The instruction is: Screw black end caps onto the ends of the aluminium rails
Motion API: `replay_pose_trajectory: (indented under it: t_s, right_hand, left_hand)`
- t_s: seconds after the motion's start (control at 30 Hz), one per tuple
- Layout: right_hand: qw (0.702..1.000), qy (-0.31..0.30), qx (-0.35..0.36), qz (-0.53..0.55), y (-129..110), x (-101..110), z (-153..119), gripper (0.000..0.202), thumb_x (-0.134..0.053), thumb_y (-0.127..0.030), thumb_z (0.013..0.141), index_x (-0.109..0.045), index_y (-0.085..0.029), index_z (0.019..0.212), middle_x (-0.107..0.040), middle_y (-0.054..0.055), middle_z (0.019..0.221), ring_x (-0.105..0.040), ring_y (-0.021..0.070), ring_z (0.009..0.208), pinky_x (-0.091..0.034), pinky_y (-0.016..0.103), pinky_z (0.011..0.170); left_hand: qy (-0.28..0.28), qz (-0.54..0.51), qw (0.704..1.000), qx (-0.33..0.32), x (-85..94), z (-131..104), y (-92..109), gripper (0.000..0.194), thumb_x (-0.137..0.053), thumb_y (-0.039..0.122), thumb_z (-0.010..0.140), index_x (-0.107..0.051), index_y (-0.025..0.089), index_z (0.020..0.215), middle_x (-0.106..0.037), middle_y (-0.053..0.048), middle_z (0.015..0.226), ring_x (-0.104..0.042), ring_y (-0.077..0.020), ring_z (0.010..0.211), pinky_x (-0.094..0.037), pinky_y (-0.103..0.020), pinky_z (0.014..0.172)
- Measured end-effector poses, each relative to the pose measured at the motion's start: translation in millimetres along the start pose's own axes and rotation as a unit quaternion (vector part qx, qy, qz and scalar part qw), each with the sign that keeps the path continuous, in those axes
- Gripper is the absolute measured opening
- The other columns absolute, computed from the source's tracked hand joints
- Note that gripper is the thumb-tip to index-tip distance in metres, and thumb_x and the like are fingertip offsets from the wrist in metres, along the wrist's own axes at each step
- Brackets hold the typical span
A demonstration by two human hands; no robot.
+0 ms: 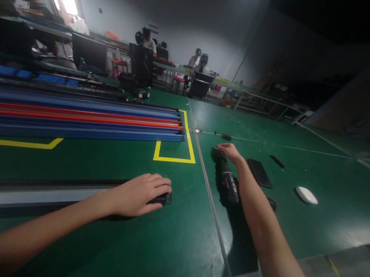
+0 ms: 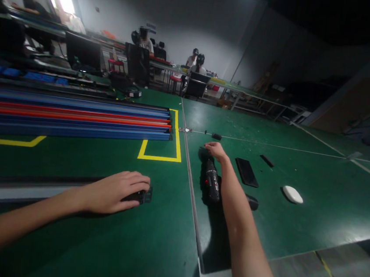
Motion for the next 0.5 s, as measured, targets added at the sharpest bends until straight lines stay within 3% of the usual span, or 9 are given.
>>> replay_pose_trajectory:
  t_s: [0.23,0.5]
  right_hand:
    - [0.999,-0.009,-0.031,0.036,11.9,-1.9,4.9,0.026,-0.068,-0.034,0.102,-0.068,-0.014,0.118,-0.071,0.006,0.11,-0.07,0.0166,0.088,-0.062,0.033,0.076]
    - [0.997,-0.029,-0.031,0.064,7.1,-1.5,-1.6,0.032,-0.068,-0.036,0.101,-0.066,-0.015,0.126,-0.069,0.009,0.122,-0.07,0.0208,0.101,-0.062,0.04,0.086]
  left_hand:
    - [0.008,-0.016,1.0,-0.002,-1.9,-1.3,-1.8,0.034,-0.06,0.036,0.1,-0.06,0.026,0.133,-0.063,-0.008,0.14,-0.061,-0.0277,0.125,-0.05,-0.044,0.104]
    - [0.005,-0.032,0.999,-0.003,-1.1,-0.9,-2.6,0.035,-0.061,0.037,0.1,-0.061,0.025,0.133,-0.063,-0.008,0.141,-0.06,-0.0284,0.126,-0.05,-0.045,0.104]
Point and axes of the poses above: each hand's wrist, its own z-axis towards the middle knuckle, its own x-axis out of the back of the hand, y = z × x, the point moved 4 cm from there along z, towards the middle knuckle
